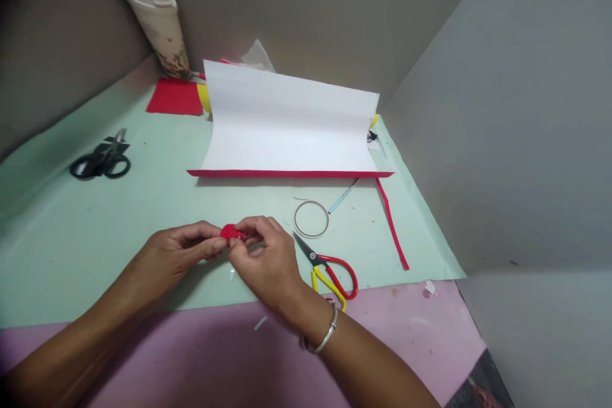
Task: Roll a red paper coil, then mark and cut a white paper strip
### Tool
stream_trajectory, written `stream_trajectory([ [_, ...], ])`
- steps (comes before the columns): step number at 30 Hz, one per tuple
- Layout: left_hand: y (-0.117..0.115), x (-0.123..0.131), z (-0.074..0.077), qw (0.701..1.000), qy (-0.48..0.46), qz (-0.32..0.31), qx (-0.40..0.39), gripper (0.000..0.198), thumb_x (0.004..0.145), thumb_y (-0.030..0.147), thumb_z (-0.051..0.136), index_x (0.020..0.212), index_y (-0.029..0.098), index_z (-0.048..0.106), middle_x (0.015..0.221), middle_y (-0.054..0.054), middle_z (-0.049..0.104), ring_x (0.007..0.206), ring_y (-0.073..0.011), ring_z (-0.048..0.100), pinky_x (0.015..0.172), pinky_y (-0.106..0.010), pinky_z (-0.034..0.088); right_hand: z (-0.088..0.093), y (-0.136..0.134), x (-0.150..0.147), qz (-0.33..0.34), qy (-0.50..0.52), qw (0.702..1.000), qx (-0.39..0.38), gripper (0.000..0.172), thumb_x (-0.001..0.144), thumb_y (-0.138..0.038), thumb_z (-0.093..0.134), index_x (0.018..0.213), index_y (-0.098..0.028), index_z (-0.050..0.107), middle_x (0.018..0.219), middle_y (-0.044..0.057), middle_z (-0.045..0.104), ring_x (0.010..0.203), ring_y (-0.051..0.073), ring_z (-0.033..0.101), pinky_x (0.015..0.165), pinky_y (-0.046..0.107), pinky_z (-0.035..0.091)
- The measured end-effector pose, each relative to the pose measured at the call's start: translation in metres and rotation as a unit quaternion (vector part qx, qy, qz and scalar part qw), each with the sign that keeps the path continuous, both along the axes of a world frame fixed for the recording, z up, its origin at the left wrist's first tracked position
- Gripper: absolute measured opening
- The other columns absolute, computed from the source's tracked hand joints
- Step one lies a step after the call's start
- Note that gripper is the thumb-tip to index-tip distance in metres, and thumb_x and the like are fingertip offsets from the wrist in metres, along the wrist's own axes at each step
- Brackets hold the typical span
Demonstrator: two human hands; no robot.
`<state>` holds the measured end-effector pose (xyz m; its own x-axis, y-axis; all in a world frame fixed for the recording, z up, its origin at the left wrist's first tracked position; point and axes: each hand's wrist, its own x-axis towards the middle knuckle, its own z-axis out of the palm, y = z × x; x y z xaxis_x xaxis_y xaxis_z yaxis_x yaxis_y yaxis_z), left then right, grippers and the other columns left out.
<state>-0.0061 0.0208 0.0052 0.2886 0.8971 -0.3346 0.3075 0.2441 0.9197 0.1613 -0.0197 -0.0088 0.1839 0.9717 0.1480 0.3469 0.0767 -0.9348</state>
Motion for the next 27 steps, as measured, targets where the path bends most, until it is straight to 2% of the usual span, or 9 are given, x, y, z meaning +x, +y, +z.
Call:
stream_trajectory([
  [4, -0.0003, 0.0, 0.0011, 1.0, -0.002, -0.002, -0.005, 0.027, 0.075, 0.053, 0.075, 0.074, 0.026, 0.076, 0.071, 0.002, 0.068, 0.07, -0.0166, 0.058, 0.064, -0.026, 0.044, 0.0004, -0.0002, 0.0007, 0.008, 0.004, 1.0, -0.008, 0.014, 0.077, -0.024, 0.064, 0.091, -0.024, 0.069, 0.088, 0.004, 0.072, 0.074, 0.017, 0.067, 0.057, 0.027, 0.056],
  [13, -0.0013, 0.0006, 0.0004, 1.0, 0.003, -0.005, 0.002, 0.028, 0.075, 0.053, 0.075, 0.075, 0.024, 0.076, 0.075, 0.002, 0.07, 0.075, -0.0176, 0.059, 0.067, -0.026, 0.043, 0.0014, -0.0001, -0.0003, 0.001, 0.002, 1.0, 0.002, 0.013, 0.076, -0.022, 0.064, 0.088, -0.023, 0.067, 0.086, 0.002, 0.072, 0.073, 0.017, 0.066, 0.065, 0.03, 0.057],
  [21, -0.0016, -0.0001, -0.0029, 1.0, -0.004, 0.0, 0.0, 0.03, 0.076, 0.054, 0.074, 0.079, 0.024, 0.077, 0.077, 0.001, 0.072, 0.075, -0.0176, 0.06, 0.068, -0.027, 0.044, 0.005, 0.0, -0.0001, -0.002, 0.021, 0.999, -0.027, 0.013, 0.075, -0.025, 0.065, 0.088, -0.022, 0.068, 0.086, 0.002, 0.07, 0.073, 0.016, 0.064, 0.066, 0.031, 0.056],
  [24, -0.0026, 0.0015, -0.0038, 0.999, -0.025, 0.016, -0.024, 0.032, 0.073, 0.054, 0.078, 0.084, 0.024, 0.076, 0.081, 0.001, 0.075, 0.077, -0.018, 0.064, 0.069, -0.027, 0.047, 0.008, 0.0002, 0.0009, 0.003, 0.063, 0.996, -0.066, 0.013, 0.076, -0.028, 0.067, 0.088, -0.022, 0.068, 0.085, 0.002, 0.07, 0.074, 0.016, 0.064, 0.064, 0.03, 0.055],
  [27, -0.0039, 0.003, -0.0047, 0.998, -0.035, 0.027, -0.035, 0.033, 0.069, 0.051, 0.081, 0.089, 0.025, 0.075, 0.084, 0.001, 0.077, 0.079, -0.0191, 0.067, 0.071, -0.027, 0.049, 0.0074, 0.0015, 0.0029, 0.021, 0.151, 0.981, -0.123, 0.015, 0.079, -0.032, 0.07, 0.091, -0.023, 0.066, 0.08, -0.001, 0.068, 0.066, 0.015, 0.064, 0.058, 0.028, 0.056],
])
